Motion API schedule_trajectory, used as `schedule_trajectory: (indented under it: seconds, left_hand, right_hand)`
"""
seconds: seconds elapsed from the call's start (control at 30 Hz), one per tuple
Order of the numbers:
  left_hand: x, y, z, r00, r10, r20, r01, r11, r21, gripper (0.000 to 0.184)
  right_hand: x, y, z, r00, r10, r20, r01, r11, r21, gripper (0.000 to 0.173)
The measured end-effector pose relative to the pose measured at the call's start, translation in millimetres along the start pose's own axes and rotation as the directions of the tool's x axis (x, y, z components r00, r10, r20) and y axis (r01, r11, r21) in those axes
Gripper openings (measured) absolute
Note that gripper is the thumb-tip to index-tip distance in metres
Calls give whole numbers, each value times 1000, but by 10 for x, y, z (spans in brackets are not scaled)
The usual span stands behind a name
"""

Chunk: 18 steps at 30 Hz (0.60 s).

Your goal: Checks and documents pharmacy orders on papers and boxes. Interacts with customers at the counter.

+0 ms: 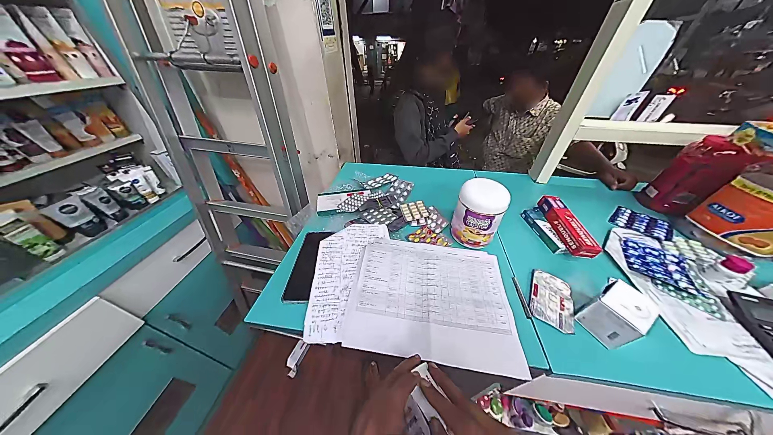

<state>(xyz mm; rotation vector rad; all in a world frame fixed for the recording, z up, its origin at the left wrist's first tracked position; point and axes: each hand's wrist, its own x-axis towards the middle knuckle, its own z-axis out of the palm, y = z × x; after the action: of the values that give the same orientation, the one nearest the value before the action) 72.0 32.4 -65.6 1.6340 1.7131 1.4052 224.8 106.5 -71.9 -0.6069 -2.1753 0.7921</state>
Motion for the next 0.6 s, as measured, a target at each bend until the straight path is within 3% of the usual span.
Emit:
schedule_trajectory:
  seconds: [0.17,0.6]
  left_hand:
    - [-37,-87,19,998,42,-44,-40,998,43,61]
    - [58,-68,-48,999,-28,18,27,998,57,60]
  right_hand:
    - [72,-37,-18,996,9,84,-3,997,-71,31]
    - [219,24,-42,992,11,123,-16,999,33,28]
